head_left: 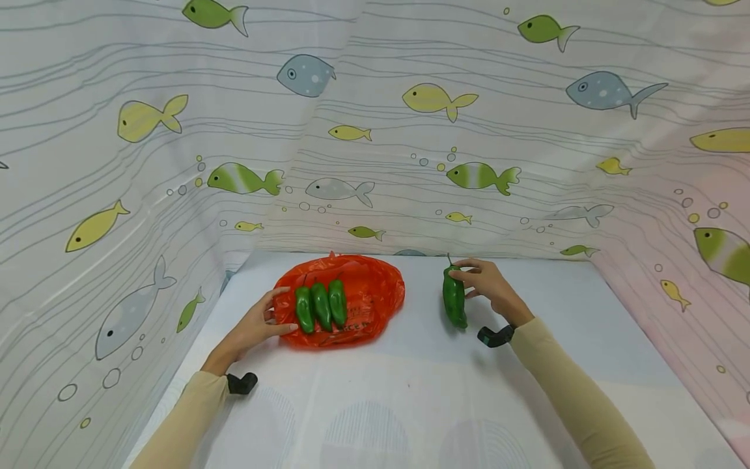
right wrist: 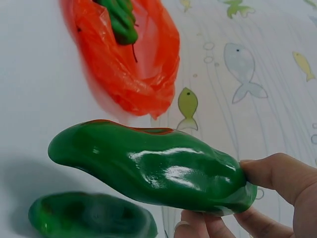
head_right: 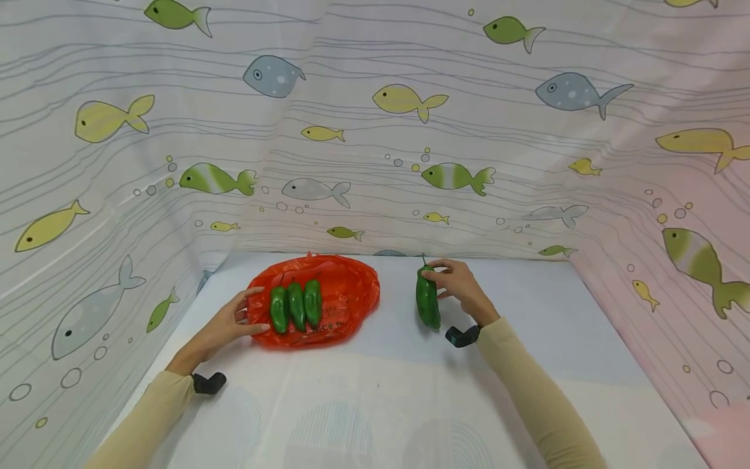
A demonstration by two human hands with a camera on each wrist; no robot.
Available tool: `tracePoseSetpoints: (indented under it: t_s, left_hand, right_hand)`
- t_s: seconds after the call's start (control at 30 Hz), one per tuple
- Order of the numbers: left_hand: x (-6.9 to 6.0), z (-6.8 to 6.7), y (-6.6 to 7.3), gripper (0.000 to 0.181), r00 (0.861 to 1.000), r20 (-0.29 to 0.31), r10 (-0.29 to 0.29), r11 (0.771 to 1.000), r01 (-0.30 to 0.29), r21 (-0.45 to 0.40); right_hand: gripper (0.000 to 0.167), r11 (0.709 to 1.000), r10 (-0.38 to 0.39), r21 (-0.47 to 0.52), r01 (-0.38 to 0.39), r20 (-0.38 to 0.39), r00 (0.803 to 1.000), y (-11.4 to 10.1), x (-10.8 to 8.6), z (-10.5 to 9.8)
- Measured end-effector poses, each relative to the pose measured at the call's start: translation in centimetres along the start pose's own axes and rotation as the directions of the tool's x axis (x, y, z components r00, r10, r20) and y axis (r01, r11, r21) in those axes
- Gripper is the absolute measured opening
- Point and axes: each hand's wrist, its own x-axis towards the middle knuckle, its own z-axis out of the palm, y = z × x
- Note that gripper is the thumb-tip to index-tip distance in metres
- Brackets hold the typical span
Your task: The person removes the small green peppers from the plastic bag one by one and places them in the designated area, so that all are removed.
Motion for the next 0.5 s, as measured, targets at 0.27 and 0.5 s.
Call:
tracePoseSetpoints:
  t_s: [0.27, 0.5]
  left_hand:
    - [0.0, 0.0, 0.0, 0.088, 1.000, 0.001, -0.001, 1.000, 0.001, -0.004]
    - [0.1, 0.1, 0.1, 0.090, 1.000, 0.000, -0.009, 1.000, 0.009, 0.005]
  right_hand:
    - [0.059, 1.000, 0.007, -0.007, -0.007, -0.043, 0.999, 1.6, -0.6, -1.8]
    - [0.061, 0.999, 0.035, -0.027, -0.037, -0.075, 0.997, 2.7, -0.8, -2.9]
